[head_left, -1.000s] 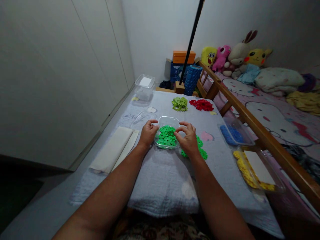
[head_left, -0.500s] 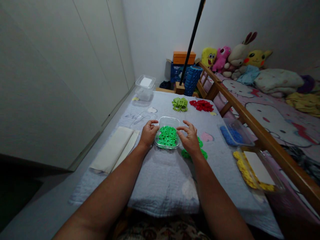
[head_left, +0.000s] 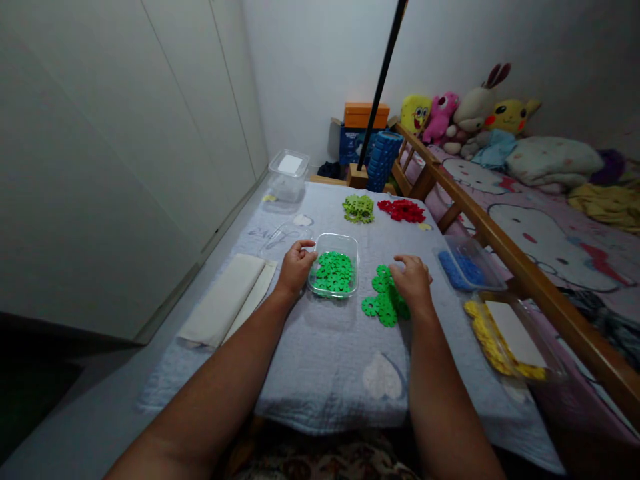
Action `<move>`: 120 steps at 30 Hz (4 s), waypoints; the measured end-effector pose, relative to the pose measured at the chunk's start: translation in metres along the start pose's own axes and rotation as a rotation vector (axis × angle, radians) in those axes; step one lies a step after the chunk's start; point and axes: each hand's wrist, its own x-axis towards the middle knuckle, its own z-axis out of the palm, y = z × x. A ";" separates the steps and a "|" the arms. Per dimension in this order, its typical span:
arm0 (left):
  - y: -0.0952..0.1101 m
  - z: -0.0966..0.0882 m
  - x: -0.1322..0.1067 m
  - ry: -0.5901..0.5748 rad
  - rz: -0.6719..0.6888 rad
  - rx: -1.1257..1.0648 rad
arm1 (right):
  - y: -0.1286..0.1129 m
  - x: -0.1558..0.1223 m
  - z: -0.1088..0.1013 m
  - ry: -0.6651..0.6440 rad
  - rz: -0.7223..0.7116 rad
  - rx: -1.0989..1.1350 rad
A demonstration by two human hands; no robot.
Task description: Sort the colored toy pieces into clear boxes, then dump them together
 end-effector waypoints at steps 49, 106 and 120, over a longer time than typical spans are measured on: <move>0.000 0.000 0.000 -0.012 0.002 -0.018 | -0.013 -0.030 0.030 -0.080 -0.433 -0.229; 0.000 0.000 0.000 0.002 -0.009 -0.014 | -0.083 -0.025 0.014 -0.107 -0.487 0.255; 0.002 0.001 0.000 0.005 -0.013 -0.005 | -0.025 0.005 0.020 0.097 -0.293 0.395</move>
